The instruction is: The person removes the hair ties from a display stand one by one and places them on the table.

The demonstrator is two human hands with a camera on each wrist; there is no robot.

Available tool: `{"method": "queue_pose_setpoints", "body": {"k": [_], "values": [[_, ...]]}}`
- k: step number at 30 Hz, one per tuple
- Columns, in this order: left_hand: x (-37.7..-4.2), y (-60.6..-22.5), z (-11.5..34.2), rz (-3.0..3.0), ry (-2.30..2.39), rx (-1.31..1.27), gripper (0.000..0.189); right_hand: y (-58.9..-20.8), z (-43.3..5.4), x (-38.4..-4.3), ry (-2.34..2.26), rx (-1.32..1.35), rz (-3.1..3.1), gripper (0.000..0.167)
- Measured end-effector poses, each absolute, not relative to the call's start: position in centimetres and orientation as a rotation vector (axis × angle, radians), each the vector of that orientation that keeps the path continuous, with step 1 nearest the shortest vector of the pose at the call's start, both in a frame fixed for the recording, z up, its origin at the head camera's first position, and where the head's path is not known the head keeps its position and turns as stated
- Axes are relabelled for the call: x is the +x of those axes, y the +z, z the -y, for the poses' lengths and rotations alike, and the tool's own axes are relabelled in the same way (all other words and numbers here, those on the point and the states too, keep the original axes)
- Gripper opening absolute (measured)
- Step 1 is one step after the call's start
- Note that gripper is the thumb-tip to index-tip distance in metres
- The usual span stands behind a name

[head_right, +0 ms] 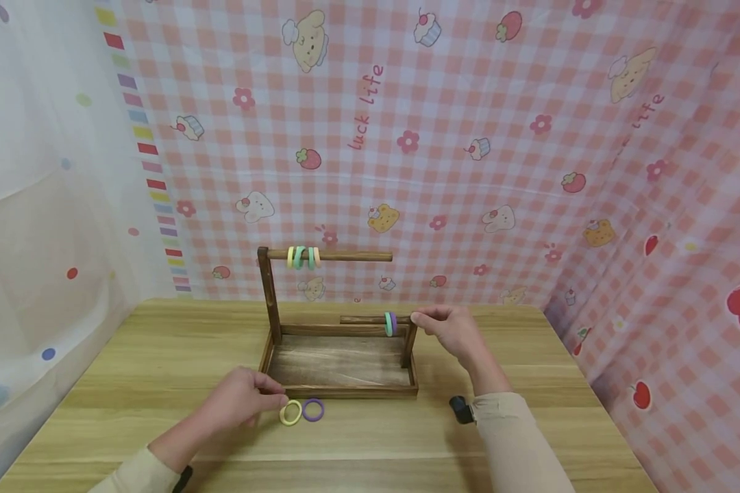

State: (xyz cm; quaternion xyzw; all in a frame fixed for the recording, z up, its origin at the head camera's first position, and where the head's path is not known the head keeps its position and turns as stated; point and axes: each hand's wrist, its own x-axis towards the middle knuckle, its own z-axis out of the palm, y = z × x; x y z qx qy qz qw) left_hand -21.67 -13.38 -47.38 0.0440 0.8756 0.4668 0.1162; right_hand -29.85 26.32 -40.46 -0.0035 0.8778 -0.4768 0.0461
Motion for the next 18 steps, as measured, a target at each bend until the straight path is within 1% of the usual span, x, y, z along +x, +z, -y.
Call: {"method": "queue_pose_setpoints", "body": {"k": [6,12,18], "values": [[-22.8,-46.2,12.4,-2.565,1.37,0.183,0.027,-40.5,-26.3,-29.9,-1.467,0.0,-2.676,0.037],[-23.9,-45.7,10.8,-2.535,1.444,0.193,0.037,-40.7,-26.5,-29.9,-1.467,0.004,-2.67,0.039],[-24.5,-45.7,9.1,-2.552,1.495,0.21,0.036,-40.6,-26.4,-29.9,-1.476,-0.004,-2.67,0.04]]}}
